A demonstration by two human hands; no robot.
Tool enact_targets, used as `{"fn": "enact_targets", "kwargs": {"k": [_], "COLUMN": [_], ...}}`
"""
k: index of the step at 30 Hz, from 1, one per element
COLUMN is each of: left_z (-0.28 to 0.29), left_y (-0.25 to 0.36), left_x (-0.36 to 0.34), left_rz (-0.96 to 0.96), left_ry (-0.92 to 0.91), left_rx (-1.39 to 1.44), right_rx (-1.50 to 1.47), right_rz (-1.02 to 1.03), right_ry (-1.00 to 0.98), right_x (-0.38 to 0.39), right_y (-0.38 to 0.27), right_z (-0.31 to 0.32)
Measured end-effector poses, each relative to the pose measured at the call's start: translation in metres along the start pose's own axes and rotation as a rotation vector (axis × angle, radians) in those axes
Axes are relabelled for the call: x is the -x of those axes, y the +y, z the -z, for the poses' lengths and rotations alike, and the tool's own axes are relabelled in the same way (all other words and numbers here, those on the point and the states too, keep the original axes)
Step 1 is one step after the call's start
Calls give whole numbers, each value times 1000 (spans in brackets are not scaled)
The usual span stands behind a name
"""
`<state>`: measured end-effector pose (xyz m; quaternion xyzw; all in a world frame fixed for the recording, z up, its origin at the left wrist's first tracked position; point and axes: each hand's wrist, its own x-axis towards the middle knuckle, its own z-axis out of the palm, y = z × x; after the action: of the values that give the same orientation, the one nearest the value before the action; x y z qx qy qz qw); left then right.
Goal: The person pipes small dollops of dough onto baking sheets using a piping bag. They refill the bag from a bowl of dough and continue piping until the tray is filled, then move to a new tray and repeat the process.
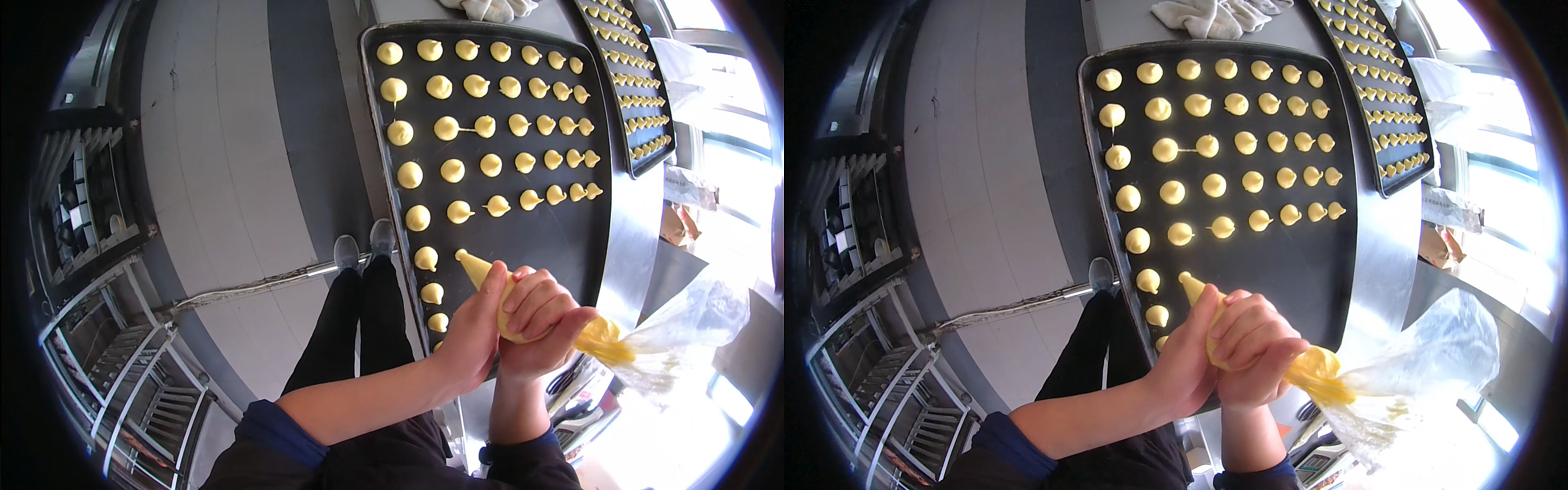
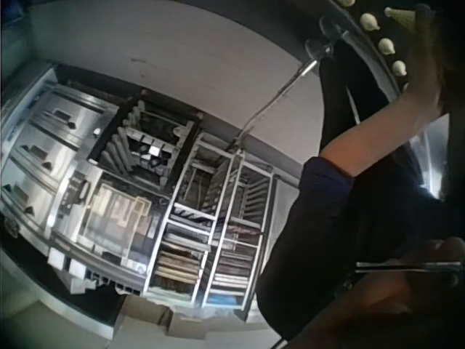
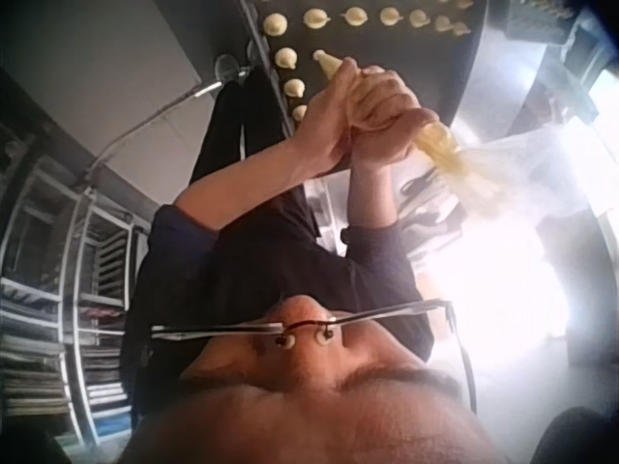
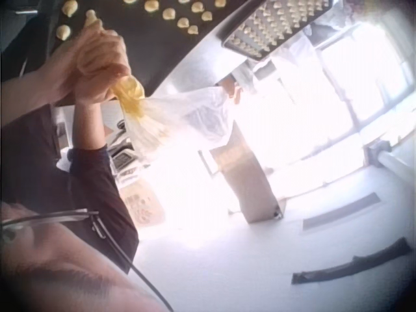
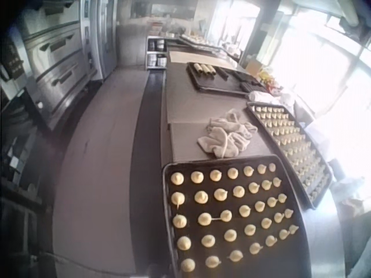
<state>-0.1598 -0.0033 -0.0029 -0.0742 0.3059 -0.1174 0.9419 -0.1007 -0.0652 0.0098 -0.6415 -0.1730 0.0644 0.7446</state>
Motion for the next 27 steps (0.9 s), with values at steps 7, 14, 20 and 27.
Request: {"fn": "enact_targets", "kwargs": {"k": [7, 14, 20, 27], "left_z": [2, 2, -7, -41], "left_y": [0, -5, -5, -26], "left_x": [0, -1, 1, 3], "left_rz": [-6, -42, -57, -59], "left_ry": [28, 22, 111, -125], "left_rx": [-53, -51, -59, -54], "right_rx": [20, -29, -40, 9], "right_rz": [-1, 5, 26, 145], "right_ry": [30, 53, -4, -4], "right_x": [4, 7, 1, -12], "right_y": [0, 2, -2, -43], "right_z": [-1, 3, 6, 18]}}
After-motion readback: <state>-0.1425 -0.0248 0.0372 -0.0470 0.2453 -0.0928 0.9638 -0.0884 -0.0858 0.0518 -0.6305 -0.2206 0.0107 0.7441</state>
